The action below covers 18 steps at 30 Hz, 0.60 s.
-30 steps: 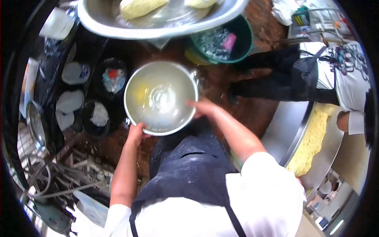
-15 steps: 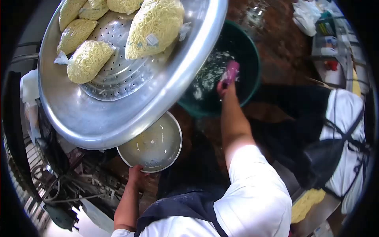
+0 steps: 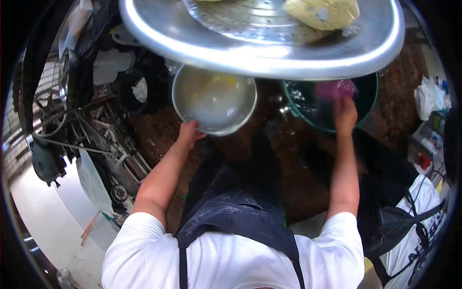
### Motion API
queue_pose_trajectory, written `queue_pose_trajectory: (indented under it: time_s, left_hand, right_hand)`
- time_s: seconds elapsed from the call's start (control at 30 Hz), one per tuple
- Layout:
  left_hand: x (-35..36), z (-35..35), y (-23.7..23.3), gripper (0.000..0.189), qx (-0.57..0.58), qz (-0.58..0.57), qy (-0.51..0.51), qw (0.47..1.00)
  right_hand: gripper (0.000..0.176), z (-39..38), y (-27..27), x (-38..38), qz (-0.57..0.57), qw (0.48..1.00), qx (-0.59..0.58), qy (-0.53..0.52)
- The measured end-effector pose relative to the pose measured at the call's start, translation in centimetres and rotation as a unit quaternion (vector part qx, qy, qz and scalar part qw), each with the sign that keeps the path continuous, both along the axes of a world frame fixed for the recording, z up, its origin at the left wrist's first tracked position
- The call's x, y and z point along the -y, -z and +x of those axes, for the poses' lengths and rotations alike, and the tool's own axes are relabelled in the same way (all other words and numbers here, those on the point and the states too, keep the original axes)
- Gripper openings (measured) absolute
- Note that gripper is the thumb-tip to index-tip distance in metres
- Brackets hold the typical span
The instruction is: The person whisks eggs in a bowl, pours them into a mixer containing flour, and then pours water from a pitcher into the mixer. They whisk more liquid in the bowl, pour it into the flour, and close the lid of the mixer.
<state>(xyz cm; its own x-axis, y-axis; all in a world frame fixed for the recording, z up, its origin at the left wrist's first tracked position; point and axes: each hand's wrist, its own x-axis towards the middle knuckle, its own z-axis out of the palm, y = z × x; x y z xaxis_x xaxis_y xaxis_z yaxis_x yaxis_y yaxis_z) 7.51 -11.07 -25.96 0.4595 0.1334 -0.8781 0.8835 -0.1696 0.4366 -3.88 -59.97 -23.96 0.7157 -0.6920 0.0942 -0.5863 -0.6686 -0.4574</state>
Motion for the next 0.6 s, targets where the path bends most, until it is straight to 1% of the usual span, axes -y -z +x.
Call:
queue_pose_trajectory:
  time_s: [0.03, 0.07, 0.1, 0.17, 0.23, 0.27, 0.3, 0.33, 0.37, 0.4, 0.47, 0.5, 0.57, 0.6]
  left_hand:
    - [-0.3, 0.3, 0.2, 0.038, 0.006, -0.002, 0.004, 1.000]
    - [-0.7, 0.4, 0.9, 0.038, 0.005, -0.006, -0.009, 1.000]
    - [-1.2, 0.6, 1.9, 0.038, 0.014, -0.012, -0.011, 1.000]
    - [-1.7, 1.2, 2.7, 0.038, 0.023, -0.025, -0.016, 0.999]
    - [-1.6, 1.7, 2.6, 0.039, 0.015, -0.049, -0.017, 0.999]
    - [-1.6, 1.5, 2.8, 0.039, 0.016, -0.056, -0.025, 0.998]
    - [-1.6, 1.5, 2.9, 0.040, 0.014, -0.064, -0.030, 0.997]
    - [-1.6, 1.6, 3.0, 0.040, 0.013, -0.071, -0.034, 0.997]
    - [-1.6, 1.5, 3.4, 0.038, 0.004, -0.073, -0.043, 0.996]
    - [-1.4, 1.3, 3.1, 0.038, 0.005, -0.075, -0.048, 0.996]
    - [-1.7, 1.2, 2.7, 0.036, -0.020, -0.079, -0.039, 0.996]
    - [-2.1, 1.0, 3.4, 0.035, -0.019, -0.078, -0.036, 0.996]
    - [-3.0, 0.7, 3.8, 0.036, -0.025, -0.080, -0.046, 0.995]
    - [-3.4, 0.6, 4.0, 0.036, -0.028, -0.080, -0.051, 0.995]
  right_hand:
    - [0.019, 0.4, -3.1, -1.7, -0.028, 0.992, 0.019, -0.120]
    - [0.017, 1.0, -5.6, -3.3, -0.052, 0.969, 0.035, -0.239]
    - [0.017, 1.9, -7.6, -5.1, -0.055, 0.966, 0.034, -0.249]
    - [0.017, 3.7, -10.9, -9.2, 0.001, 0.918, 0.013, -0.397]
    - [0.020, 5.6, -12.9, -14.2, 0.017, 0.877, -0.049, -0.478]
    - [0.023, 6.2, -13.1, -16.9, 0.012, 0.857, -0.079, -0.509]
    - [0.025, 6.8, -13.4, -19.6, 0.039, 0.834, -0.111, -0.539]
    - [0.025, 7.0, -12.7, -22.1, 0.031, 0.815, -0.150, -0.559]
    - [0.026, 7.2, -12.4, -24.4, 0.050, 0.803, -0.145, -0.575]
    - [0.026, 7.4, -12.3, -26.5, 0.083, 0.790, -0.194, -0.576]
    - [0.026, 7.2, -10.9, -29.5, 0.083, 0.781, -0.197, -0.587]
    - [0.026, 7.2, -10.8, -30.6, 0.083, 0.778, -0.199, -0.590]
    - [0.025, 7.1, -10.9, -32.1, 0.086, 0.768, -0.251, -0.583]
    - [0.025, 7.0, -11.0, -32.5, 0.084, 0.766, -0.253, -0.586]
